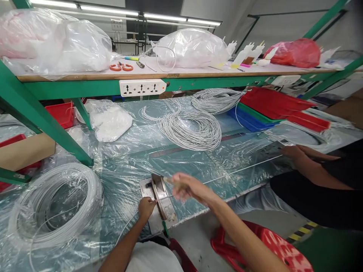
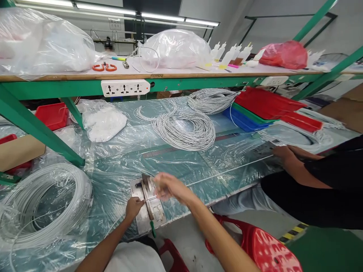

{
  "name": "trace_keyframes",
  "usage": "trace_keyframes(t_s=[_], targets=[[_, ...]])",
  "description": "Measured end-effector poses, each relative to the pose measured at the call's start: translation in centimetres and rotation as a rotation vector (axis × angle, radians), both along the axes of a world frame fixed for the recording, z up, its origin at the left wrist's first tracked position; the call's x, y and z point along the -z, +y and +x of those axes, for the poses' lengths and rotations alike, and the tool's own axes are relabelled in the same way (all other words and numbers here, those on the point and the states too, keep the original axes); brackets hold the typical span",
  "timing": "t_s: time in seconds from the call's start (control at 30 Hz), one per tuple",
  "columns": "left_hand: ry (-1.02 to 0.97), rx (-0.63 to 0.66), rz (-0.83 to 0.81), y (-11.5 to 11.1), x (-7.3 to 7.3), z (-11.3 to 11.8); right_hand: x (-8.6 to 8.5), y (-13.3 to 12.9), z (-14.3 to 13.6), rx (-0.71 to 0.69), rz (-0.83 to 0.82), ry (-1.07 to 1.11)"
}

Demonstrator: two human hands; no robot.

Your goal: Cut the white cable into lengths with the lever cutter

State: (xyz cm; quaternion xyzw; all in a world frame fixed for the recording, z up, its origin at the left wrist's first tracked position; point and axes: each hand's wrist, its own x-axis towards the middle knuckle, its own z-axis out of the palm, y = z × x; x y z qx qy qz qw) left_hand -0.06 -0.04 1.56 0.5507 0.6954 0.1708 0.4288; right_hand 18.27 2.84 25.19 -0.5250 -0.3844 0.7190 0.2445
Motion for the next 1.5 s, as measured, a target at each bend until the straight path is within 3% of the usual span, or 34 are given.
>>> trace_keyframes(t_s=[0.07,0.17,0.27,0.33,0.4,0.63,0.9,0.97,1.03,1.2,1.3,1.37,1.5], targets=[[0.002,0.002,-0.002,0.0,-0.2,0.0,1.5,-5.3,0.8,0.026,-0.106,-0.016],[0.006,0.008,-0.007,0.0,-0.5,0.0,6.7,-11.8,0.5,0.149,-0.18,-0.114],[0.008,0.027,-0.005,0.1,-0.8,0.0,12.8,-15.8,-0.7,0.256,-0.032,-0.331],[0.009,0.036,-0.004,0.2,-0.9,0.0,15.4,-17.2,-1.5,0.327,0.105,-0.427],[0.01,0.033,-0.008,0.2,-0.9,0.0,16.3,-17.6,-2.1,0.348,0.18,-0.46],[-0.01,0.028,-0.033,0.2,-0.5,0.0,14.9,-17.4,-2.6,0.33,0.197,-0.528],[-0.162,0.032,-0.002,0.3,-0.7,-0.7,21.1,-19.3,-3.7,0.413,0.166,-0.567],[-0.241,0.043,0.003,0.3,-1.2,-1.0,20.6,-19.3,-3.2,0.389,0.171,-0.528],[-0.321,0.057,0.002,0.2,-1.9,-1.4,18.4,-18.8,-2.3,0.366,0.191,-0.466],[-0.465,0.089,-0.024,-0.4,-5.1,-3.2,9.1,-14.5,-0.7,0.303,0.075,-0.151],[-0.494,0.151,-0.029,-0.7,-8.3,-4.3,4.1,-8.7,-0.9,0.266,0.154,0.068],[-0.454,0.205,0.042,-1.0,-10.8,-4.9,2.0,-3.6,-1.6,0.23,0.233,0.103],[-0.474,0.247,0.059,-1.6,-14.7,-5.5,1.1,7.1,-4.0,0.185,0.266,0.053]])
